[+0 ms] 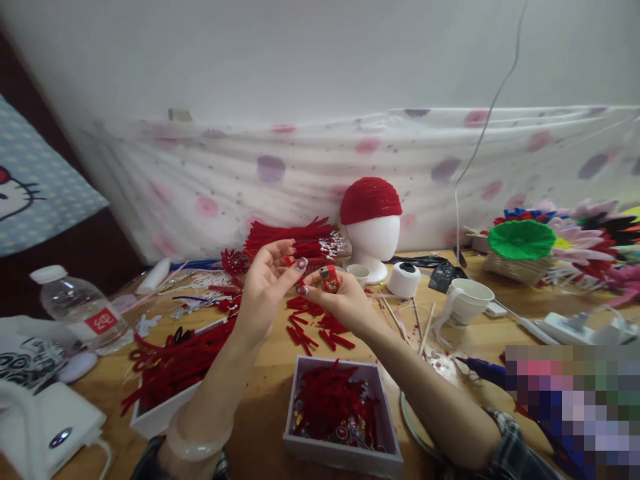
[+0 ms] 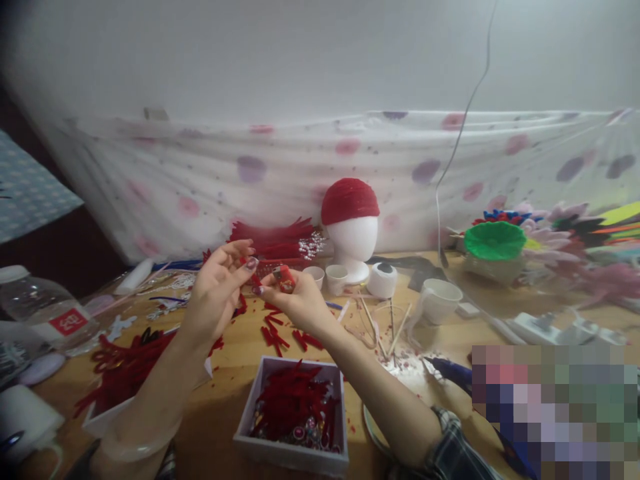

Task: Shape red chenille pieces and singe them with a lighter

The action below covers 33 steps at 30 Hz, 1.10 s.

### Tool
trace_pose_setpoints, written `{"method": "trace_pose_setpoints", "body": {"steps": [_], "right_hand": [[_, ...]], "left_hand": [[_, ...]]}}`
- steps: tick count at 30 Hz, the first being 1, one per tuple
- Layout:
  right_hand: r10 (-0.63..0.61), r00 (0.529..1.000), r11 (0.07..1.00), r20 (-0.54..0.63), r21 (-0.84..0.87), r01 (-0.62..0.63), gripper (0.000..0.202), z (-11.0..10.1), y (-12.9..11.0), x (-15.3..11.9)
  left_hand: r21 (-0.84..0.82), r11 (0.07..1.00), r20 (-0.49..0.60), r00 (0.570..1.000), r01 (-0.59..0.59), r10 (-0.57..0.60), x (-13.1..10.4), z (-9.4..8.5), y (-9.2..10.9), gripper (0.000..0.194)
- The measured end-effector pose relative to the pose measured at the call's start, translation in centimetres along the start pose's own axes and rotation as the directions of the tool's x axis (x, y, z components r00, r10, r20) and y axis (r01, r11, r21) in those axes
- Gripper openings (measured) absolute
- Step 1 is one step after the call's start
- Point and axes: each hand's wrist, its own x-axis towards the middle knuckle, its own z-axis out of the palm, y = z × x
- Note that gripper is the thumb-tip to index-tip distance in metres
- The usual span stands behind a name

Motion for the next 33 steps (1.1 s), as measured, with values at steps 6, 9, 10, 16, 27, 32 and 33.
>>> {"method": "trace_pose_setpoints", "body": {"steps": [6,9,10,16,27,32,33], "right_hand": [[0.018,0.998,0.999,-0.053,0.045,-0.015,0.031,0.0,-0.1,-0.1],[0.008,0.996,0.998,-0.086,0.057,-0.003,0.033,0.0,-0.1,-0.2],[0.004,0.996,0.998,-0.094,0.058,0.002,0.033,0.0,-0.1,-0.2],[0.005,0.994,1.0,-0.114,0.032,-0.002,0.028,0.1,-0.2,-0.4],[-0.071,0.995,0.995,-0.076,0.07,0.076,0.036,0.0,-0.5,-0.6],[-0.1,0.992,0.993,-0.079,0.052,0.104,0.04,0.3,-0.1,-0.7],[-0.11,0.99,0.992,-0.087,0.048,0.114,0.041,0.4,-0.1,-0.7]], "left_hand": [[0.294,0.954,0.072,0.997,-0.053,0.034,0.4,-1.5,-0.2,0.019],[0.276,0.961,0.076,0.997,-0.016,-0.006,0.5,-1.5,-0.2,0.023],[0.272,0.962,0.077,0.997,0.001,-0.022,0.5,-1.4,-0.2,0.023],[0.415,0.886,0.091,0.979,-0.205,0.184,0.6,-1.4,-0.2,0.008],[0.267,0.961,0.052,0.997,-0.072,0.06,0.2,-0.9,-0.5,0.009],[0.165,0.983,-0.008,0.997,-0.078,0.081,-0.1,-0.2,-0.8,0.012],[0.131,0.989,-0.026,0.996,-0.076,0.08,-0.1,-0.1,-0.8,0.014]]}}
